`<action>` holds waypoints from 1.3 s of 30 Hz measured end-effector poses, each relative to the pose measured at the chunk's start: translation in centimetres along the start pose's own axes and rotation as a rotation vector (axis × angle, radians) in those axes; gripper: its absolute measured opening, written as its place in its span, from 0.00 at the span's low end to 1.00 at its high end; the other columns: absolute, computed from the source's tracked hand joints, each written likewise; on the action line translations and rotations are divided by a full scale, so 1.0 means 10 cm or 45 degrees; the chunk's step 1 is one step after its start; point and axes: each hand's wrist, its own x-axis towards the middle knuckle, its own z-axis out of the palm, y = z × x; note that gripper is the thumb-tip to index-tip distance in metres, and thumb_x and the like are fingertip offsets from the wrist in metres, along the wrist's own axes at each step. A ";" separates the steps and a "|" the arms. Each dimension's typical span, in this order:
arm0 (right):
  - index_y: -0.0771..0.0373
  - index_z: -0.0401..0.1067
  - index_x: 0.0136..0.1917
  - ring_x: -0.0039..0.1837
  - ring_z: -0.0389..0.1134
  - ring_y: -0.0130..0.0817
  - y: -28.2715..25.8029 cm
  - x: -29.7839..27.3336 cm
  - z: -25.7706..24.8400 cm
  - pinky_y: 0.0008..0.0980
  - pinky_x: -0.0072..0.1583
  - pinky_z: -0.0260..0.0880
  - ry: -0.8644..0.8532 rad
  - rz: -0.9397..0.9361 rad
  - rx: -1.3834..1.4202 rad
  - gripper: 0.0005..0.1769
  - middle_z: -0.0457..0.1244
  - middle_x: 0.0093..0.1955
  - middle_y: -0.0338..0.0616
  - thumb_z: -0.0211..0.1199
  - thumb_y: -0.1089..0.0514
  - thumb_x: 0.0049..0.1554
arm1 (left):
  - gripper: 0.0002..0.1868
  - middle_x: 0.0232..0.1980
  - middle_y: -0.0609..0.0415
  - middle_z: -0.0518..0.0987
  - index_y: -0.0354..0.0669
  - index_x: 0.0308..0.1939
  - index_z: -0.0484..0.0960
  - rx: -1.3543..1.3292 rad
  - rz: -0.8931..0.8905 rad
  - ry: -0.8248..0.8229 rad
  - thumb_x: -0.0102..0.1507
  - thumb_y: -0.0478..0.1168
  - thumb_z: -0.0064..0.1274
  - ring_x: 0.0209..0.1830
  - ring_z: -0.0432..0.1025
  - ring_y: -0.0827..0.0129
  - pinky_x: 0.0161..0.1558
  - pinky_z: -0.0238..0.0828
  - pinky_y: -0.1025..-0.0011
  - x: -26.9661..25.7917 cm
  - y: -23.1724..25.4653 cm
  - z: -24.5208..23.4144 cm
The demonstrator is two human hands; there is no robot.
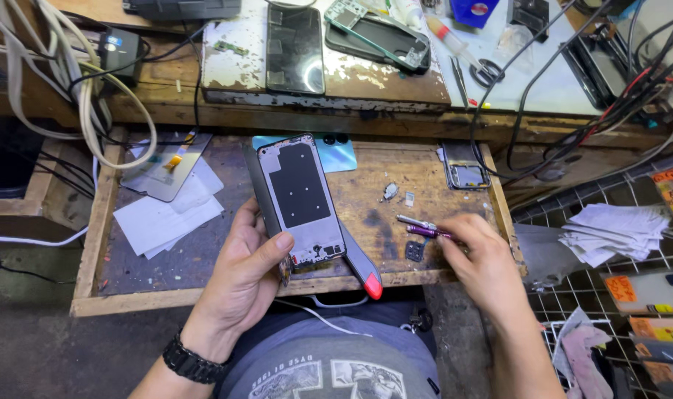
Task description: The person uses a heat gun to warm the edges of a smartphone, then uses a prying tool to separate the screen from the frame. They carefully lift the screen assembly, disconnect internal ribbon cables, and remove the screen from the device body.
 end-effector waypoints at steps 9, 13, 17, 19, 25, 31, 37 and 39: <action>0.64 0.77 0.54 0.56 0.72 0.41 -0.24 -0.18 0.11 0.35 0.58 0.71 -0.075 -0.216 0.172 0.13 0.68 0.54 0.45 0.65 0.60 0.55 | 0.41 0.68 0.48 0.68 0.40 0.74 0.54 -0.010 0.148 0.039 0.61 0.35 0.60 0.70 0.64 0.60 0.71 0.60 0.58 -0.02 0.01 -0.07; 0.66 0.75 0.54 0.60 0.70 0.45 -0.49 -0.11 0.22 0.37 0.60 0.69 -0.174 -0.362 0.228 0.14 0.67 0.56 0.48 0.66 0.59 0.55 | 0.41 0.67 0.48 0.69 0.41 0.74 0.55 0.039 0.184 0.103 0.60 0.34 0.60 0.69 0.64 0.61 0.70 0.58 0.58 -0.03 0.04 -0.14; 0.65 0.76 0.55 0.59 0.70 0.45 -0.49 -0.07 0.23 0.37 0.59 0.70 -0.214 -0.293 0.187 0.15 0.67 0.56 0.48 0.66 0.58 0.55 | 0.42 0.68 0.48 0.69 0.41 0.74 0.55 0.034 0.218 0.126 0.60 0.34 0.60 0.70 0.63 0.62 0.71 0.56 0.58 -0.02 0.01 -0.19; 0.65 0.76 0.55 0.59 0.71 0.44 -0.43 -0.06 0.22 0.37 0.59 0.70 -0.167 -0.322 0.187 0.15 0.67 0.57 0.49 0.66 0.59 0.55 | 0.41 0.68 0.48 0.69 0.41 0.74 0.55 0.035 0.233 0.128 0.60 0.34 0.59 0.69 0.63 0.62 0.70 0.57 0.58 -0.01 0.00 -0.21; 0.64 0.77 0.55 0.55 0.73 0.35 -0.05 0.07 0.11 0.32 0.57 0.72 -0.034 -0.199 0.207 0.15 0.70 0.52 0.45 0.66 0.59 0.55 | 0.40 0.67 0.48 0.70 0.41 0.74 0.56 -0.002 0.260 0.139 0.60 0.33 0.58 0.69 0.65 0.61 0.69 0.60 0.58 0.02 0.01 -0.20; 0.64 0.77 0.57 0.51 0.73 0.41 0.51 1.31 -0.13 0.36 0.55 0.72 0.492 -0.071 -0.001 0.13 0.70 0.52 0.52 0.66 0.58 0.61 | 0.43 0.68 0.48 0.69 0.43 0.76 0.54 -0.022 0.277 0.052 0.60 0.31 0.59 0.68 0.65 0.61 0.70 0.59 0.60 0.02 -0.03 -0.13; 0.66 0.78 0.57 0.54 0.69 0.62 0.80 2.29 0.03 0.54 0.55 0.67 0.338 -0.058 -0.512 0.18 0.68 0.52 0.65 0.63 0.62 0.54 | 0.44 0.69 0.49 0.68 0.44 0.76 0.53 -0.026 0.232 -0.020 0.60 0.33 0.60 0.70 0.64 0.61 0.71 0.60 0.59 0.01 0.04 -0.10; 0.65 0.77 0.59 0.56 0.68 0.63 0.87 2.34 0.07 0.54 0.57 0.67 0.349 0.046 -0.475 0.18 0.68 0.54 0.65 0.59 0.64 0.55 | 0.44 0.70 0.49 0.67 0.44 0.76 0.53 -0.039 0.219 -0.036 0.60 0.34 0.61 0.71 0.63 0.61 0.71 0.60 0.58 0.01 0.03 -0.11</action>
